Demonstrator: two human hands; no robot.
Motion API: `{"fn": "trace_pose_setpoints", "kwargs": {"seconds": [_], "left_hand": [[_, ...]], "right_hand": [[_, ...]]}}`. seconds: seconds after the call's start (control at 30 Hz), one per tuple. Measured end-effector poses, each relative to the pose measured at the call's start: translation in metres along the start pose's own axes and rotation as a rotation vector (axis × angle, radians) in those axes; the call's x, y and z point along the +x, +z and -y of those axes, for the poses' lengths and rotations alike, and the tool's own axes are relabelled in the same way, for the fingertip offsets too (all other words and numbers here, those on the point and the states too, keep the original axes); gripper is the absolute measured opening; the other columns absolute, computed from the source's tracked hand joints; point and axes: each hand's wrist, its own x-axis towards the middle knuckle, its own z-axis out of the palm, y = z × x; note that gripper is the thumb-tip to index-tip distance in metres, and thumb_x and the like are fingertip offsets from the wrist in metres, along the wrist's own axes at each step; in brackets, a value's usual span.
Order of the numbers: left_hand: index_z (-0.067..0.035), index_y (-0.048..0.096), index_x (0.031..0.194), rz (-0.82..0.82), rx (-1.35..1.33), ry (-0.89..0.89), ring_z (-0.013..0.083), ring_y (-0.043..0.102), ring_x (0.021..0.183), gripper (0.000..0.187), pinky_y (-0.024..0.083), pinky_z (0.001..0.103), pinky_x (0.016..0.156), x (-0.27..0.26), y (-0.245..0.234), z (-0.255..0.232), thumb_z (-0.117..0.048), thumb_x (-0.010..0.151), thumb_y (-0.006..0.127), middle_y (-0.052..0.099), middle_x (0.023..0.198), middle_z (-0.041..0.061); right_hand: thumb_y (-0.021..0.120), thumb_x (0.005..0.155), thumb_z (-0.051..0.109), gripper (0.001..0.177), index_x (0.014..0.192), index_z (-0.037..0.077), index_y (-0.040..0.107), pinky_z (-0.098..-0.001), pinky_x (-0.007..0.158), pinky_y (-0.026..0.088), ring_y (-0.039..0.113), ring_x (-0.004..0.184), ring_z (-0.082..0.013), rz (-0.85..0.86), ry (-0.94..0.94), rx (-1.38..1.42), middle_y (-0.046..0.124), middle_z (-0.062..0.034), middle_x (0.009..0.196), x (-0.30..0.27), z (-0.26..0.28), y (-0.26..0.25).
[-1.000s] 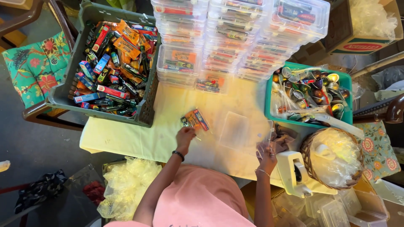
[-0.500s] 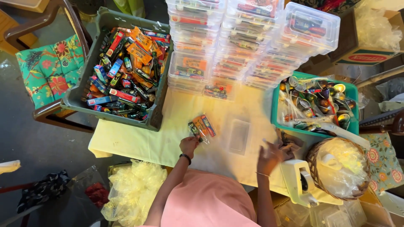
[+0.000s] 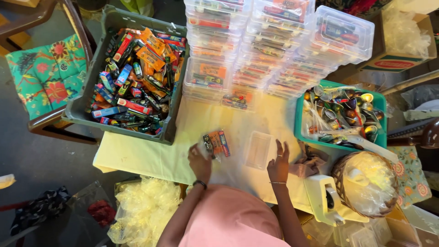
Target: The person packs small snack packets into clear plastic containers. They pick snacks from a green crate, place them into a container, and then stack the filled container with others on the table.
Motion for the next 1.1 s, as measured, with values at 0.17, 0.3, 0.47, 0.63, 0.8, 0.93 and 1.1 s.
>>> {"fn": "trace_pose_setpoints", "kwargs": {"seconds": [0.17,0.3,0.47,0.63,0.8,0.93,1.1], "left_hand": [[-0.003,0.053,0.146,0.594,0.391,0.751,0.0332,0.051,0.131,0.058,0.042,0.05,0.105,-0.038,0.053,-0.052,-0.001,0.088,0.056,0.053,0.145,0.017],[0.002,0.058,0.133,0.677,0.393,0.966,0.0336,0.023,0.154,0.049,0.029,0.046,0.117,-0.072,0.103,-0.026,-0.009,0.086,0.058,0.036,0.162,0.019],[-0.002,0.064,0.125,0.754,0.495,0.961,0.0322,0.021,0.156,0.037,0.027,0.045,0.12,-0.066,0.098,-0.027,-0.011,0.09,0.057,0.038,0.161,0.017],[-0.001,0.066,0.12,0.733,0.54,1.026,0.0347,0.021,0.156,0.031,0.027,0.046,0.12,-0.071,0.107,-0.026,-0.016,0.094,0.058,0.041,0.159,0.02],[-0.001,0.064,0.126,0.661,0.605,1.047,0.0339,0.024,0.155,0.036,0.022,0.047,0.124,-0.072,0.097,-0.035,-0.017,0.093,0.058,0.046,0.153,0.02],[-0.002,0.061,0.129,0.694,0.576,1.01,0.0322,0.024,0.156,0.041,0.02,0.047,0.124,-0.074,0.086,-0.043,-0.015,0.09,0.059,0.046,0.154,0.018],[-0.002,0.057,0.135,0.586,0.438,1.05,0.0326,0.026,0.154,0.046,0.02,0.048,0.124,-0.072,0.083,-0.045,-0.012,0.09,0.057,0.048,0.152,0.017]], "right_hand": [[0.059,0.08,-0.012,0.065,0.142,0.009,0.06,-0.039,0.101,0.053,0.062,0.127,-0.0363,0.044,0.04,-0.003,0.06,-0.0153,0.142,-0.002,-0.034,0.001],[0.054,0.104,0.004,0.048,0.15,0.017,0.062,-0.0457,0.113,0.053,0.059,0.138,-0.032,-0.198,0.119,-0.156,0.056,-0.0086,0.157,-0.012,-0.103,0.018],[0.064,0.091,0.027,0.049,0.14,0.026,0.066,-0.0758,0.109,0.023,0.025,0.147,-0.0471,0.019,0.492,-0.597,0.013,-0.0154,0.172,-0.048,-0.199,0.061],[0.065,0.09,0.032,0.056,0.144,0.016,0.062,-0.0797,0.103,0.023,0.023,0.154,-0.0478,-0.041,0.422,-0.539,0.011,-0.014,0.174,-0.025,-0.177,0.052],[0.069,0.089,0.028,0.057,0.145,0.02,0.061,-0.0753,0.104,0.021,0.015,0.153,-0.0461,-0.127,0.424,-0.587,0.021,-0.0084,0.171,-0.012,-0.11,0.027],[0.073,0.088,0.027,0.064,0.15,0.02,0.057,-0.0737,0.105,0.021,0.015,0.151,-0.0474,-0.225,0.384,-0.542,0.022,-0.0094,0.17,-0.016,-0.138,0.033],[0.075,0.084,0.028,0.065,0.147,0.023,0.059,-0.0682,0.106,0.025,0.026,0.148,-0.0399,-0.271,0.399,-0.539,0.032,-0.0067,0.166,-0.021,-0.131,0.022]]}}
